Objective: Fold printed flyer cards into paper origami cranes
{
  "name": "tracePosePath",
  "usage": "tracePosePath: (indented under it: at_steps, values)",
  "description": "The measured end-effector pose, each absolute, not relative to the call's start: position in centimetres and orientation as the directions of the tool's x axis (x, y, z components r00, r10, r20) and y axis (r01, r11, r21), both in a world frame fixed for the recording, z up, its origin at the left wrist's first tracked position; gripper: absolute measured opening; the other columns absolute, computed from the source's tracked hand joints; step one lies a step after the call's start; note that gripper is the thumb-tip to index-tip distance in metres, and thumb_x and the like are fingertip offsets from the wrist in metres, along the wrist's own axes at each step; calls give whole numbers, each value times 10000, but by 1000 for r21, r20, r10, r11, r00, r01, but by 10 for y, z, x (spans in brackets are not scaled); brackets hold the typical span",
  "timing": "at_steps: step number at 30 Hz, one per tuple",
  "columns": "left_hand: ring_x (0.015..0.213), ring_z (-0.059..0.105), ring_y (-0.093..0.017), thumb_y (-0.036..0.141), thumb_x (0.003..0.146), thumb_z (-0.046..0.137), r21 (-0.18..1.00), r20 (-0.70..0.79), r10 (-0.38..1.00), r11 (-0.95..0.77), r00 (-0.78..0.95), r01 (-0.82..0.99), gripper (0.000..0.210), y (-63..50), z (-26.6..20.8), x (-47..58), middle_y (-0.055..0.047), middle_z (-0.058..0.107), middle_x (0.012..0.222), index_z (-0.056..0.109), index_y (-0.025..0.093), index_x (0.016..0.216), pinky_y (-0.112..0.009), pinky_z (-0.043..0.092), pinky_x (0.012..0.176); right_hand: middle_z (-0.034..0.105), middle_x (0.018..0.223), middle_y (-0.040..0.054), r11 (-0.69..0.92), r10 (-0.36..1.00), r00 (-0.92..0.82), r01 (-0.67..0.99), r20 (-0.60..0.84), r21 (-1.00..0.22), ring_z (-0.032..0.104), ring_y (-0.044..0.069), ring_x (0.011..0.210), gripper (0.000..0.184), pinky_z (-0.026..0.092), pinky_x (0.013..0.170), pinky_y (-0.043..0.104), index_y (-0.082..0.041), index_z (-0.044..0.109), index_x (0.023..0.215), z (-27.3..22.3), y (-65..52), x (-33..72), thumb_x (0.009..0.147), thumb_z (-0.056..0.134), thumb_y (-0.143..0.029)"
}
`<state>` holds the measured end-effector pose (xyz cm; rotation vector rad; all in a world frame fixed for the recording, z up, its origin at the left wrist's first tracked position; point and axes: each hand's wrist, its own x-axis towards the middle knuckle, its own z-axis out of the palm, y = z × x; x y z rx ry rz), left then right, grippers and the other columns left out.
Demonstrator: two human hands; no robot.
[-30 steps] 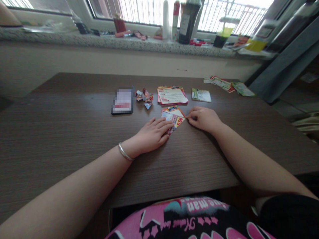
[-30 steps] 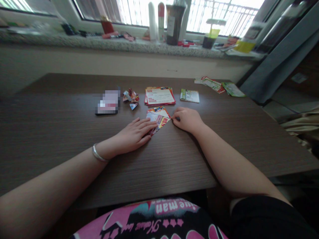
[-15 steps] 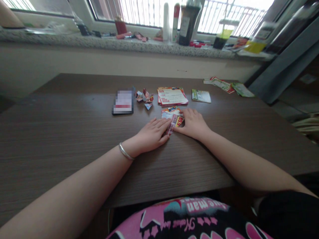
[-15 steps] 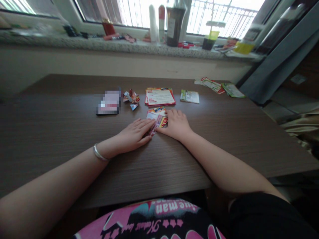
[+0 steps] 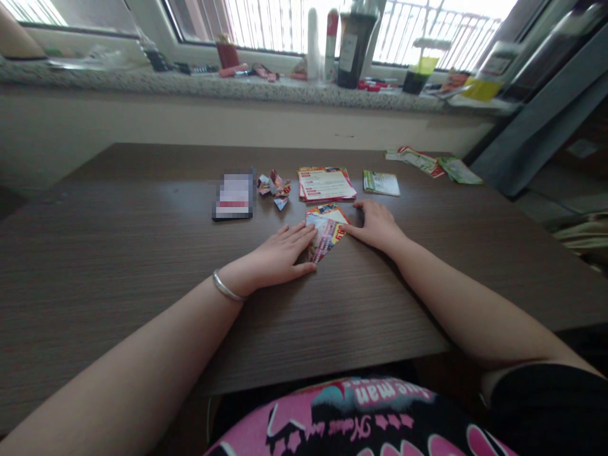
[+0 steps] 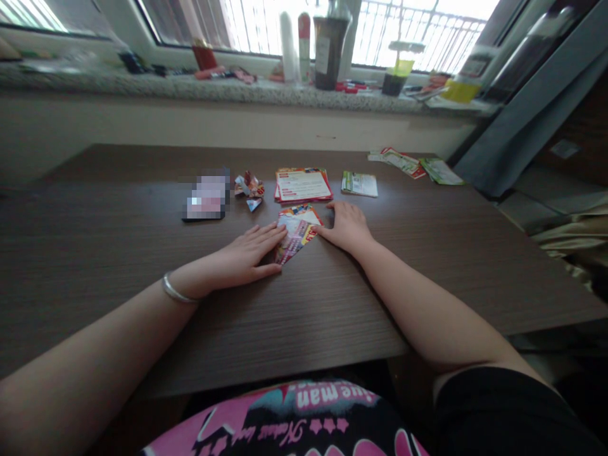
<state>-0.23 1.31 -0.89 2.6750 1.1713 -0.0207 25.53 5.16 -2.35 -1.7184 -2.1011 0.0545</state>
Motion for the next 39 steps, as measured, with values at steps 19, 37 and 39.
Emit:
tracePosePath:
  at_steps: [19,37,39]
  values:
    - [1435,265,-311,573,927,437,183,8,669,-731,743,657,625,4,1,-13,-120,392,1506,421,217,1441,-497,229,1168,607,1314,120,694,717,-628,683,302,-227,509,259,1249,420,394,1077,475,-160,564,1299,-21,41,246,893,493,-237]
    - [1383,371,-295,512,871,574,296,123,731,-673,671,678,818,8,-11,-9,-169,373,1507,216,155,1513,-451,301,1154,549,1398,131,746,647,-726,542,232,-387,513,257,1289,554,398,1083,472,-190,498,1377,-18,34,241,862,614,-360]
    - [1360,398,-284,476,859,603,357,157,744,-656,650,665,837,8,-11,-9,-167,377,1489,196,162,1519,-421,337,1139,522,1422,145,752,639,-737,537,220,-382,495,271,1307,621,393,1086,475,-184,482,1393,-18,35,242,836,645,-406]
